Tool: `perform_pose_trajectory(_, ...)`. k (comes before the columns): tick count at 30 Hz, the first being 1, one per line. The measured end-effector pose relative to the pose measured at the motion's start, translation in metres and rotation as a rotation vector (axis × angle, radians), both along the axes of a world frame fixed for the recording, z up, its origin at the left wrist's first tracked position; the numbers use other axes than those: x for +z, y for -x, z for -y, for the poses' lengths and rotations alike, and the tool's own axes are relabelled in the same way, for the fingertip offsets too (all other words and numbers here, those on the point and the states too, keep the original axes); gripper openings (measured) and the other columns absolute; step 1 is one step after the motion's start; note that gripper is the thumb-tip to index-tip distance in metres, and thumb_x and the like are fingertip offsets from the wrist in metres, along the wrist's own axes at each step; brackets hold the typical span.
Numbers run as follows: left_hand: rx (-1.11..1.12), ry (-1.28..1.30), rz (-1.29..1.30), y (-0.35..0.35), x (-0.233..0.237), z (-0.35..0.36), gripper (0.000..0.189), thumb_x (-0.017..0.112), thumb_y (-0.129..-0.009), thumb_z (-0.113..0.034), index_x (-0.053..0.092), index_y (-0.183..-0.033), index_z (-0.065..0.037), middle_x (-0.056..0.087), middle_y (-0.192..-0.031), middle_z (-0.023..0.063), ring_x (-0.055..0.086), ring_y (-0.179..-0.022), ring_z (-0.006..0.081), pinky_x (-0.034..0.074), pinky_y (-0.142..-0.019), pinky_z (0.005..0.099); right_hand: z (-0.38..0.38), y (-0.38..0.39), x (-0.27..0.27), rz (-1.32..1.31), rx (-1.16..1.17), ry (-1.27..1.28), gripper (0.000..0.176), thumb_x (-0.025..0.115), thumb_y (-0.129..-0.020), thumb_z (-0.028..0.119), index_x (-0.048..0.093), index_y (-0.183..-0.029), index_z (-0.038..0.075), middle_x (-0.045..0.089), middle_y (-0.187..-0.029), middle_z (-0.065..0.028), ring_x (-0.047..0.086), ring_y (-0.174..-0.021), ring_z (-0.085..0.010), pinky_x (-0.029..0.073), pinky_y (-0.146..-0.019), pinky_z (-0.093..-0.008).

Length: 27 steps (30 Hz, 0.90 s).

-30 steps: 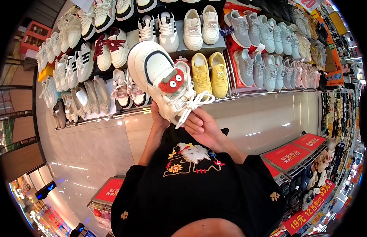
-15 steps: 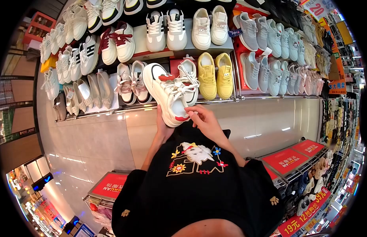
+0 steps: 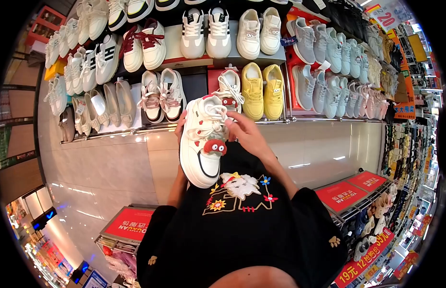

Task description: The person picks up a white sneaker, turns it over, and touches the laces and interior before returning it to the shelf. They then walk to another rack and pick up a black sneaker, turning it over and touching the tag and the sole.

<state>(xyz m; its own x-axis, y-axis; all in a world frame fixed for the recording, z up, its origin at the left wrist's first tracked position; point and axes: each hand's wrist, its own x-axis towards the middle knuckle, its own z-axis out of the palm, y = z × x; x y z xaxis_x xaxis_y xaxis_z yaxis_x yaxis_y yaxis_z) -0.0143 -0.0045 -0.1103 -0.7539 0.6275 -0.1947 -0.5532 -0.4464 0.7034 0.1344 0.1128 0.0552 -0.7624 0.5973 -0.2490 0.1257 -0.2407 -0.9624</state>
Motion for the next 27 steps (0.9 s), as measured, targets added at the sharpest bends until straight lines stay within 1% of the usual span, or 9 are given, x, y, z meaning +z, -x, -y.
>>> perform_pose_trajectory(5,0.163,0.024,-0.169,-0.034,0.048,-0.012,0.042,0.043,-0.093,-0.025,0.04,-0.129,-0.004,0.048,-0.127,0.0161,0.054,-0.11,0.0245,0.046,-0.094,0.0414,-0.001,0.021,-0.013,0.194,0.127,-0.036,0.044,0.064,-0.085,0.028,0.053,-0.116,-0.002,0.057,-0.081,-0.0073,0.054,-0.069,-0.0068,0.045,-0.062,-0.0221)
perform_pose_trajectory(8,0.064,0.016,-0.093,-0.019,0.029,-0.008,0.041,0.046,-0.092,-0.021,0.041,-0.128,-0.003,0.047,-0.128,0.016,0.051,-0.112,0.0236,0.044,-0.094,0.0402,-0.002,0.037,-0.018,0.033,0.121,-0.107,0.053,0.069,-0.079,0.035,0.055,-0.111,-0.005,0.062,-0.089,-0.0146,0.061,-0.077,-0.0173,0.048,-0.068,-0.0301)
perform_pose_trajectory(10,-0.021,0.018,-0.034,-0.006,0.008,-0.003,0.04,0.048,-0.091,-0.019,0.041,-0.127,-0.003,0.047,-0.128,0.0159,0.05,-0.114,0.023,0.044,-0.095,0.0395,-0.011,0.048,-0.015,0.324,0.299,-0.483,0.054,0.071,-0.078,0.031,0.053,-0.115,-0.004,0.064,-0.1,-0.015,0.062,-0.089,-0.0186,0.049,-0.076,-0.0308)
perform_pose_trajectory(14,-0.18,0.152,-0.077,0.019,-0.029,0.023,0.039,0.052,-0.089,-0.014,0.042,-0.125,-0.002,0.046,-0.129,0.0158,0.047,-0.118,0.0218,0.042,-0.096,0.0379,-0.016,0.077,-0.016,0.459,0.311,-0.641,0.066,0.067,-0.076,0.045,0.054,-0.112,-0.008,0.063,-0.097,-0.0245,0.064,-0.09,-0.0317,0.048,-0.078,-0.0353)
perform_pose_trajectory(15,-0.222,0.219,-0.145,0.025,-0.031,0.034,0.039,0.053,-0.089,-0.013,0.043,-0.125,-0.002,0.046,-0.129,0.0158,0.046,-0.119,0.0215,0.042,-0.096,0.0376,-0.02,0.086,-0.017,0.468,0.341,-0.663,0.06,0.065,-0.075,0.045,0.057,-0.104,-0.007,0.063,-0.087,-0.0251,0.063,-0.083,-0.0364,0.049,-0.074,-0.039)
perform_pose_trajectory(16,-0.244,0.537,-0.5,0.03,0.012,0.036,0.044,0.06,-0.084,-0.009,0.044,-0.123,0.0,0.052,-0.122,0.0171,0.049,-0.115,0.0238,0.042,-0.093,0.0347,-0.025,0.095,-0.022,0.467,0.345,-0.665,0.06,0.065,-0.075,0.045,0.057,-0.104,-0.007,0.063,-0.087,-0.0251,0.063,-0.083,-0.0364,0.049,-0.074,-0.039)
perform_pose_trajectory(18,-0.309,0.843,-1.075,0.034,-0.004,0.06,0.039,0.062,-0.082,-0.01,0.048,-0.117,0.001,0.059,-0.108,0.0176,0.057,-0.103,0.0258,0.046,-0.085,0.0344,-0.033,0.108,-0.036,0.454,0.348,-0.857,0.05,0.066,-0.074,0.039,0.058,-0.096,-0.005,0.062,-0.078,-0.0235,0.061,-0.076,-0.0387,0.048,-0.07,-0.0432)
perform_pose_trajectory(22,-0.406,0.855,-0.981,0.041,-0.016,0.095,0.036,0.061,-0.083,-0.006,0.05,-0.116,0.0,0.062,-0.099,0.0158,0.062,-0.087,0.022,0.049,-0.076,0.0316,-0.055,0.135,-0.071,0.419,0.356,-1.005,0.042,0.061,-0.07,0.037,0.057,-0.081,-0.003,0.061,-0.076,-0.0234,0.06,-0.072,-0.0392,0.048,-0.067,-0.0453)
perform_pose_trajectory(27,-0.387,0.823,-0.841,0.048,-0.008,0.1,0.028,0.059,-0.085,-0.01,0.053,-0.111,0.001,0.063,-0.095,0.0155,0.064,-0.085,0.0245,0.049,-0.076,0.033,-0.081,0.164,-0.109,0.567,0.423,-0.983,0.049,0.058,-0.07,0.042,0.062,-0.088,-0.003,0.063,-0.082,-0.0253,0.062,-0.078,-0.0402,0.05,-0.073,-0.0454)
